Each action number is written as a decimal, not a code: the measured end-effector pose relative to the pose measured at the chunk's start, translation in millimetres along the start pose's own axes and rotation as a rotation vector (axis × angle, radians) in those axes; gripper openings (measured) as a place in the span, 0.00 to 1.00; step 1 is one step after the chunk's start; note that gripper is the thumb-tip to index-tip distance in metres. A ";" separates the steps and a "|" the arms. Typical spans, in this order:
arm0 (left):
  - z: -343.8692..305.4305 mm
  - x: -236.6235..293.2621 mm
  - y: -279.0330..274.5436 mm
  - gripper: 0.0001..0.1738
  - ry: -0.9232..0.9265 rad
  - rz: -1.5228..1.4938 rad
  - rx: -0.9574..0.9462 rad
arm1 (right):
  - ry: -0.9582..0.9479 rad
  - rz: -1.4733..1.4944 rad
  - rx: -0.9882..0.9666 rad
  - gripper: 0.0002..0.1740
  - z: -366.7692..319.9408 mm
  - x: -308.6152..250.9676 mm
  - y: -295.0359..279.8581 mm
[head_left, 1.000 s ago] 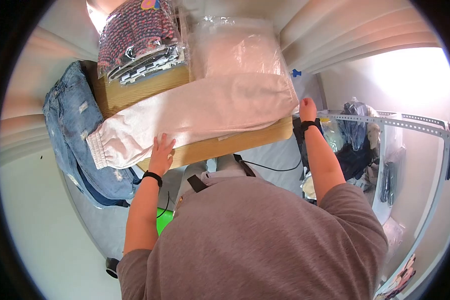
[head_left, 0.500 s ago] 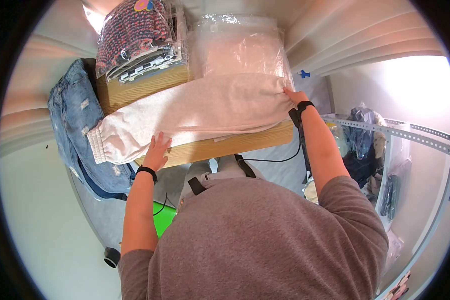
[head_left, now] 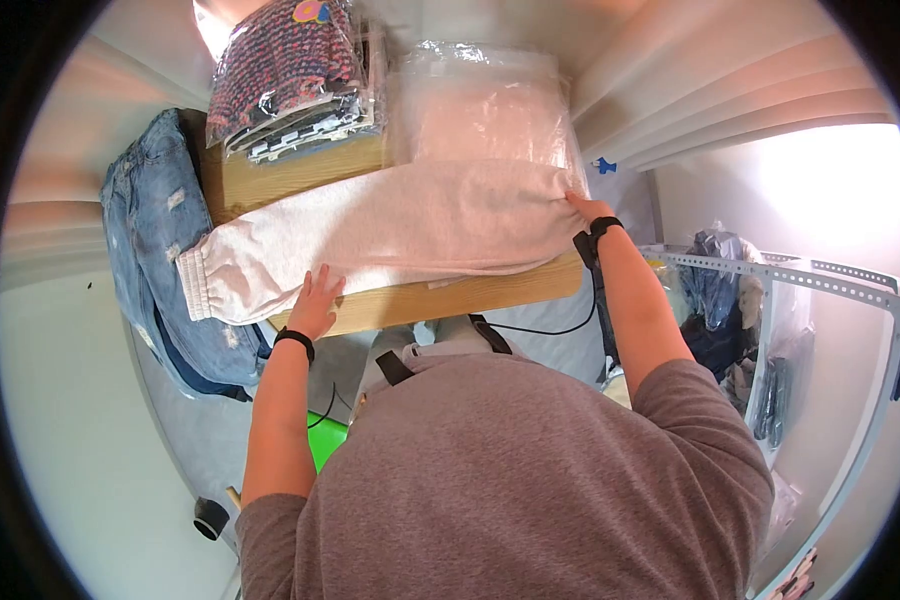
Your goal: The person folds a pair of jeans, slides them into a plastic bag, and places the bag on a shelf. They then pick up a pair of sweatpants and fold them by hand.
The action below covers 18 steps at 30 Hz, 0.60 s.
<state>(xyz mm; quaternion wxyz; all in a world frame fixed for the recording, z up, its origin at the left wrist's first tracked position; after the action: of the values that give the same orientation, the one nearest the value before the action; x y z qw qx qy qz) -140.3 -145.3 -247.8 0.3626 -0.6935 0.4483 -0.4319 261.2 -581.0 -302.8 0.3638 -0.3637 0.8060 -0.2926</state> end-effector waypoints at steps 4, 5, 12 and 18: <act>1.8 -4.6 5.2 0.43 -0.026 0.020 0.011 | -0.001 -0.079 0.067 0.42 -34.8 -10.3 -21.6; 2.1 -7.2 7.1 0.43 -0.048 0.013 0.000 | 0.016 -0.004 0.040 0.39 -34.8 -4.9 -16.5; 1.8 -16.5 14.1 0.43 -0.037 -0.054 0.051 | 0.125 0.562 -0.358 0.29 -66.5 -4.8 -0.6; -1.5 -10.4 5.4 0.43 -0.034 -0.055 0.045 | -0.216 0.895 -0.483 0.29 -177.9 -79.1 -30.7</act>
<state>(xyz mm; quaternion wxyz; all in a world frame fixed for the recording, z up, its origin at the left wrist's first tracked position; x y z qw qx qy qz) -145.7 -137.6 -254.9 0.3740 -0.7044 0.4130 -0.4397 167.7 -498.3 -150.3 0.4401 -0.0850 0.8851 0.1251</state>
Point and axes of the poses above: each hand's wrist, its own z-axis towards the middle knuckle, its own y-axis out of the palm, x = y × z, the point moved 10 cm from there along z, towards the middle knuckle, and after that the axes turned 10 degrees about x, right-handed, at the moved point
